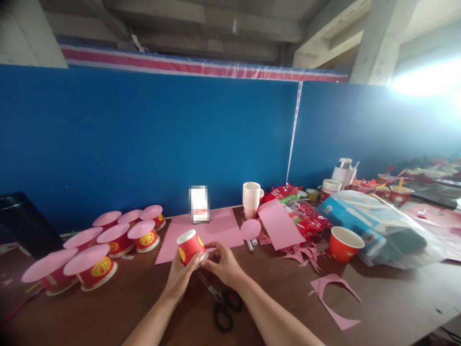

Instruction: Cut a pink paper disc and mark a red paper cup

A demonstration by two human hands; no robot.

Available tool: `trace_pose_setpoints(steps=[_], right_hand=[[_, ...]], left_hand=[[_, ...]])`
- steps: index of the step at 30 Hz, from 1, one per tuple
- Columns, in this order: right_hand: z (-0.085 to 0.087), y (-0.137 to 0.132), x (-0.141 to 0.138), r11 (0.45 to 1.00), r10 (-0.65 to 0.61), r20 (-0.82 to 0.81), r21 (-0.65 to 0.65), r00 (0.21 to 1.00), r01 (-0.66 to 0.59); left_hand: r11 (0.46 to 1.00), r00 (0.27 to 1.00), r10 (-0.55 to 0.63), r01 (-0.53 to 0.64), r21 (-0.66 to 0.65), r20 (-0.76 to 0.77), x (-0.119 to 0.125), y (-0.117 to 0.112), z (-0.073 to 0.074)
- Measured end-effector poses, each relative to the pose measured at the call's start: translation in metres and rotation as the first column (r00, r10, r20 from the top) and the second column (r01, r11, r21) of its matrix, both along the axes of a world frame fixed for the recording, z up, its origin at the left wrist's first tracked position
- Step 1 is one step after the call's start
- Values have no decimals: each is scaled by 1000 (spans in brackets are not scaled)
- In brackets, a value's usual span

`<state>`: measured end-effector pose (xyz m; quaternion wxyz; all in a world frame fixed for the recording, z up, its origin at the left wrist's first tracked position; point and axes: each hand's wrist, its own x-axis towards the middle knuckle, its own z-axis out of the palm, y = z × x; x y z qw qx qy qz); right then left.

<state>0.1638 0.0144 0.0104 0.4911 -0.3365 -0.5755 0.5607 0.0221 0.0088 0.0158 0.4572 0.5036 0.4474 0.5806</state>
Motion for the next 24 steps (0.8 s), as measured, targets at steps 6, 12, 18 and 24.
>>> trace_pose_setpoints(steps=[6, 12, 18, 24], right_hand=[[0, 0, 0, 1000, 6, -15, -5, 1000, -6], [0, 0, 0, 1000, 10, -19, -2, 1000, -10], [-1, 1, 0, 1000, 13, -15, -8, 1000, -13], [-2, 1, 1, 1000, 4, 6, 8, 1000, -4]], left_hand=[[1000, 1000, -11, 11, 3, -28, -2, 1, -2], [1000, 1000, -13, 13, -7, -3, -1, 0, 0], [1000, 1000, -13, 13, -13, 8, 0, -1, 2], [1000, 1000, -8, 8, -7, -14, 0, -2, 2]])
